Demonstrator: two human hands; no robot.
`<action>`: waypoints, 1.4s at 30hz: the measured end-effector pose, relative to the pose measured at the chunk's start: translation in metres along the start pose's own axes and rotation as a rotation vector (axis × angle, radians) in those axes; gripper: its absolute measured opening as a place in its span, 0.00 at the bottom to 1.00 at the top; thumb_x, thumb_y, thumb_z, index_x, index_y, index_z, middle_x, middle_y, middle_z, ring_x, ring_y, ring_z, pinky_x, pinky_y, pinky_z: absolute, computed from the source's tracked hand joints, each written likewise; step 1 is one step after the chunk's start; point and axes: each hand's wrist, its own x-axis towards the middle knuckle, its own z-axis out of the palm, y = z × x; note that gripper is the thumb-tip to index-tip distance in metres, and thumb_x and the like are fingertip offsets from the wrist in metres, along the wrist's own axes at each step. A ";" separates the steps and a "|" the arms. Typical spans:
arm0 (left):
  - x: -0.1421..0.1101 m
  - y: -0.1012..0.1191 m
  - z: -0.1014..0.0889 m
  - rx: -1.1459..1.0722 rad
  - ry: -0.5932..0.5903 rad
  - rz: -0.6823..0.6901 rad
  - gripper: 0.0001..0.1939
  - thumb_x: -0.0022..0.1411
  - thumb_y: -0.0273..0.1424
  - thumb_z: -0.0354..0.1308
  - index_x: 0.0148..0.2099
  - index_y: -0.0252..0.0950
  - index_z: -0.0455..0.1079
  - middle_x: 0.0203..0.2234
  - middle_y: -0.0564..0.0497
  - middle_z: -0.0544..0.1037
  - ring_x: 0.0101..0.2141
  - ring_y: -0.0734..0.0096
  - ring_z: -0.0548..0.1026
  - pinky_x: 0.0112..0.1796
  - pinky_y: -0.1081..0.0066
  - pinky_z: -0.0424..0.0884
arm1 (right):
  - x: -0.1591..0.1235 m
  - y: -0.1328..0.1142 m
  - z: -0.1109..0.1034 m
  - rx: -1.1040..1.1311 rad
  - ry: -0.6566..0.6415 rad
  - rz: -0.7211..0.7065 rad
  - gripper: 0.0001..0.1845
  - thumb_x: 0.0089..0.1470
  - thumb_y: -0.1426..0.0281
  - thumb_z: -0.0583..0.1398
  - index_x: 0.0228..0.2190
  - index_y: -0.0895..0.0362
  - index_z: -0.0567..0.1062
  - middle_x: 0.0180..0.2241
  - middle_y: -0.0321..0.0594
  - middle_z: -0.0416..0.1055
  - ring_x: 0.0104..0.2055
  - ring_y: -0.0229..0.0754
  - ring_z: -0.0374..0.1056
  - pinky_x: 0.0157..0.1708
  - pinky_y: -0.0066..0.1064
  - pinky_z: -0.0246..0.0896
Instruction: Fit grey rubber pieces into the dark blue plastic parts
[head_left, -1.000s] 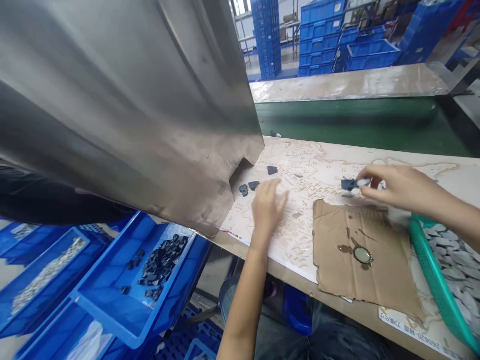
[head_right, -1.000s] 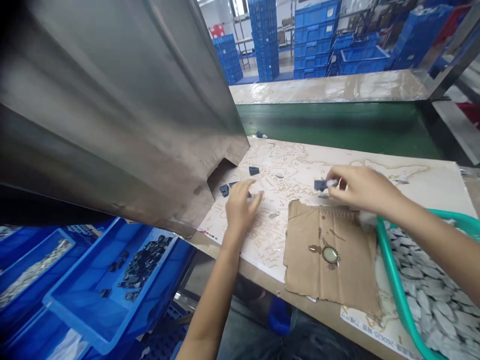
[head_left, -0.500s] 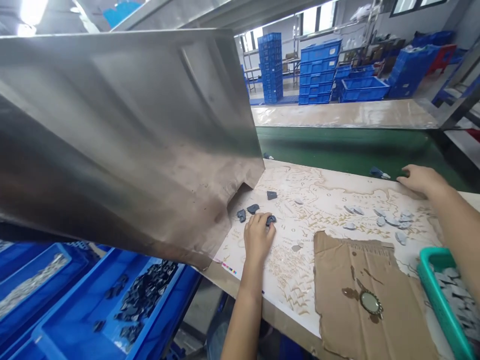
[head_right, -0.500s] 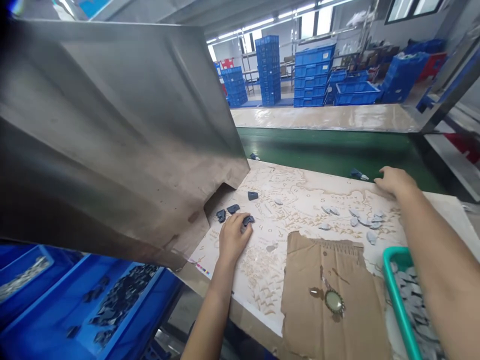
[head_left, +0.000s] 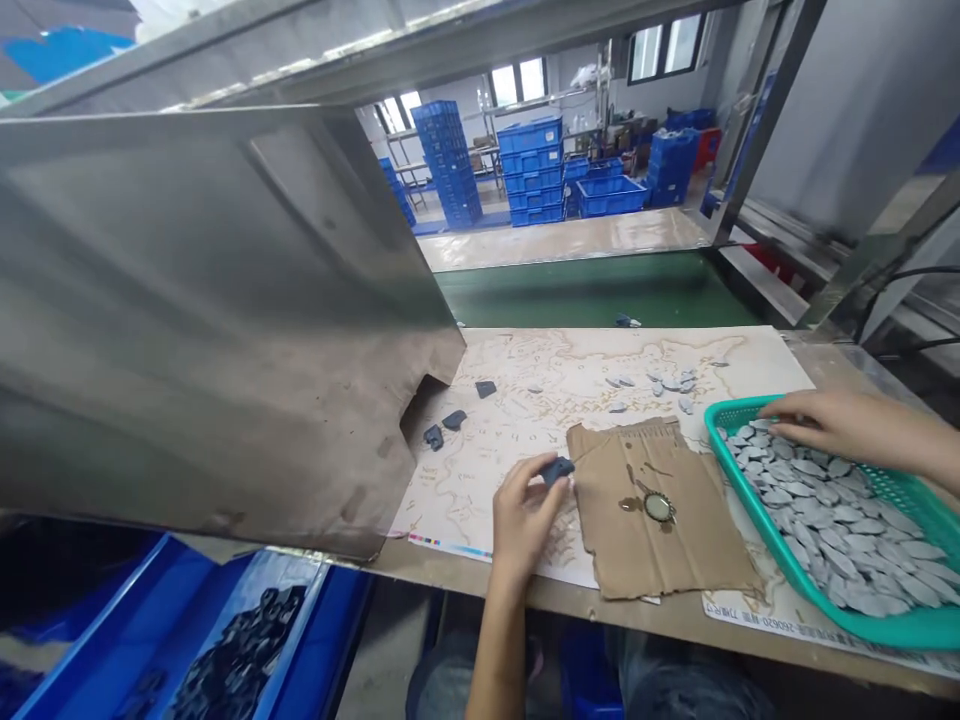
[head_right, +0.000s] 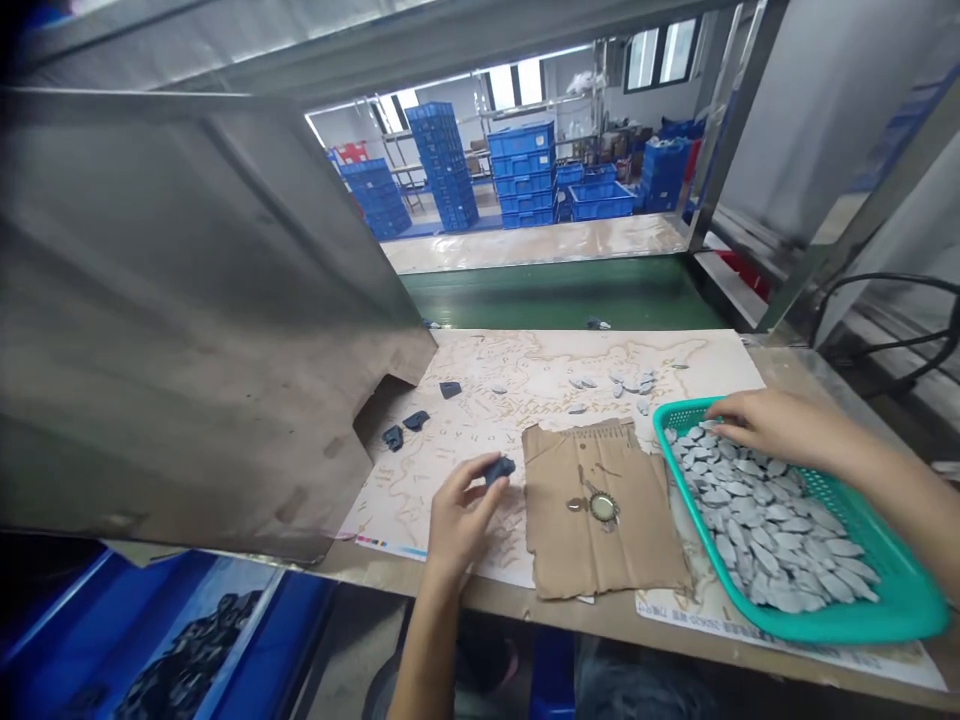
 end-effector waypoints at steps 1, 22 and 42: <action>-0.006 -0.001 0.005 -0.057 -0.011 -0.031 0.13 0.55 0.36 0.62 0.41 0.37 0.77 0.39 0.45 0.81 0.41 0.65 0.79 0.37 0.71 0.77 | -0.003 0.002 0.007 -0.015 0.011 0.014 0.10 0.55 0.71 0.58 0.34 0.57 0.79 0.41 0.47 0.77 0.42 0.50 0.71 0.41 0.37 0.60; -0.026 -0.014 0.014 0.237 -0.124 0.021 0.11 0.59 0.29 0.58 0.44 0.37 0.75 0.36 0.47 0.80 0.34 0.68 0.77 0.36 0.70 0.75 | 0.002 0.004 0.038 0.563 0.088 -0.053 0.37 0.37 0.32 0.51 0.26 0.54 0.64 0.19 0.38 0.64 0.18 0.36 0.54 0.21 0.31 0.52; -0.024 -0.009 0.011 0.182 -0.097 0.048 0.10 0.59 0.30 0.59 0.43 0.37 0.75 0.35 0.47 0.80 0.33 0.68 0.76 0.37 0.69 0.74 | 0.000 -0.069 0.069 0.313 0.027 -0.931 0.19 0.63 0.60 0.51 0.37 0.56 0.79 0.35 0.44 0.78 0.35 0.43 0.76 0.33 0.33 0.72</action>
